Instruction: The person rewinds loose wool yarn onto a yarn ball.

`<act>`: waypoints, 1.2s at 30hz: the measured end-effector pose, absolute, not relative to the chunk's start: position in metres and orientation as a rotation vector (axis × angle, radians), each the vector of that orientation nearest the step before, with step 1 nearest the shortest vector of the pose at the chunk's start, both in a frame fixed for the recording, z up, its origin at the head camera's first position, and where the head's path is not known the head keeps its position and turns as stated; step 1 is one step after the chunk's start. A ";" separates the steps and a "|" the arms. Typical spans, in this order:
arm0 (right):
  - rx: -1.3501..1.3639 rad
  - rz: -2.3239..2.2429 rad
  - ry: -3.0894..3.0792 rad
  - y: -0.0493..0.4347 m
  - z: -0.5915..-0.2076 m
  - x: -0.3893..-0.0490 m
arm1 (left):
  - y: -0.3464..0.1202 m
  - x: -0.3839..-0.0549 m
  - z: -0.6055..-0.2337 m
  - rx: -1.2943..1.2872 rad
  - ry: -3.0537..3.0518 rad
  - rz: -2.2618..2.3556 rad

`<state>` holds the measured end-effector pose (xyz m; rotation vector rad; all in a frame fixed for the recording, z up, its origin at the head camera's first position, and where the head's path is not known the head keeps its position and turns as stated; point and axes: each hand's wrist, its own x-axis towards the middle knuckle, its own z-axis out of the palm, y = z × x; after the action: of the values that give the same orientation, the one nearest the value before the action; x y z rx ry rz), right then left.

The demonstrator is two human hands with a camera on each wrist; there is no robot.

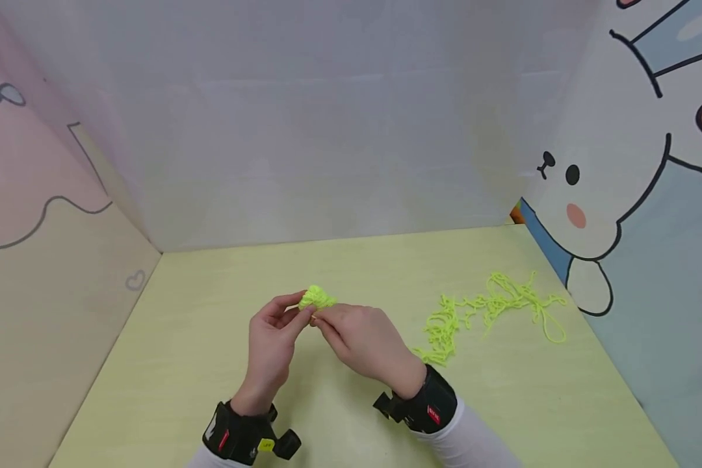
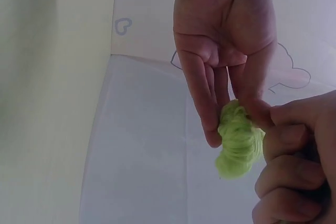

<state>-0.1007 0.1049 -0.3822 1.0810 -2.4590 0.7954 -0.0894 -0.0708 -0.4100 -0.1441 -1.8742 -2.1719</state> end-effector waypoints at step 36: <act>0.973 0.940 -2.511 0.115 -0.397 -0.141 | -0.096 -0.087 -0.414 -0.278 -2.007 -2.337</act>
<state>-0.1407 0.1153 -0.3965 0.9732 -2.5114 0.9402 -0.0869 -0.0956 -0.4138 -0.2779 -2.0067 -2.3371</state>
